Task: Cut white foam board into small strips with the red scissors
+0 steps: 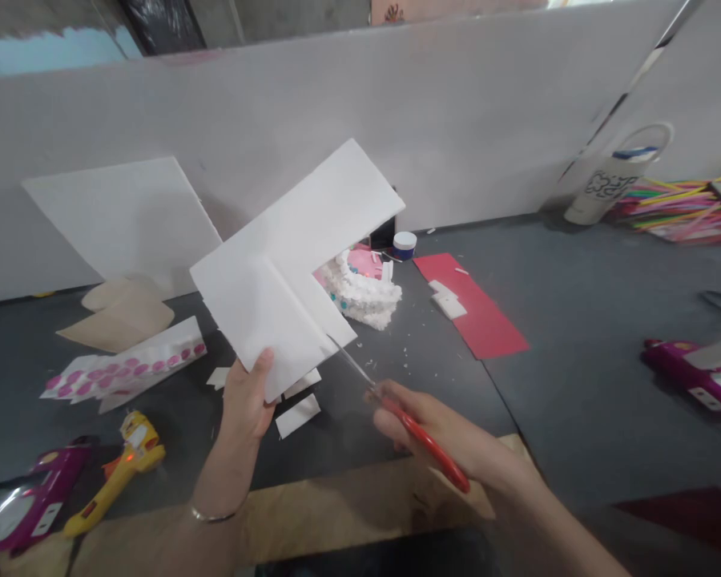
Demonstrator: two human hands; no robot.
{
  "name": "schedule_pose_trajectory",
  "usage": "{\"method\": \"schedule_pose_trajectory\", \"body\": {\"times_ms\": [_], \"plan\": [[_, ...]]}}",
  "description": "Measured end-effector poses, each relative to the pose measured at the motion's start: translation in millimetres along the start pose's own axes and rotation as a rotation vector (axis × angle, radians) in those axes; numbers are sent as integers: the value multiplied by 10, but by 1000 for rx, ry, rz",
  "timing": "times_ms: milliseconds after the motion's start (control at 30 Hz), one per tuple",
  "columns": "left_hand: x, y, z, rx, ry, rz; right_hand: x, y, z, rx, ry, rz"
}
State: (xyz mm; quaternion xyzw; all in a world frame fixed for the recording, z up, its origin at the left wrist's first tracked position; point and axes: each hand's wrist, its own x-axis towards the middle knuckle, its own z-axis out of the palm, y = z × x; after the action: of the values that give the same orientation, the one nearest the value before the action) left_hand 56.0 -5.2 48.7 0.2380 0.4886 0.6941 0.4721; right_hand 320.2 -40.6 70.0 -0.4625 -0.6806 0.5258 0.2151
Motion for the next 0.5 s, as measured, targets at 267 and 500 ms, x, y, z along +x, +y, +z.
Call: {"method": "schedule_pose_trajectory", "body": {"times_ms": [267, 500], "plan": [[-39, -1, 16, -17, -24, -29, 47, -118, 86, 145, -90, 98], [-61, 0, 40, -20, -42, -43, 68, -60, 164, 149, -99, 85]]}}
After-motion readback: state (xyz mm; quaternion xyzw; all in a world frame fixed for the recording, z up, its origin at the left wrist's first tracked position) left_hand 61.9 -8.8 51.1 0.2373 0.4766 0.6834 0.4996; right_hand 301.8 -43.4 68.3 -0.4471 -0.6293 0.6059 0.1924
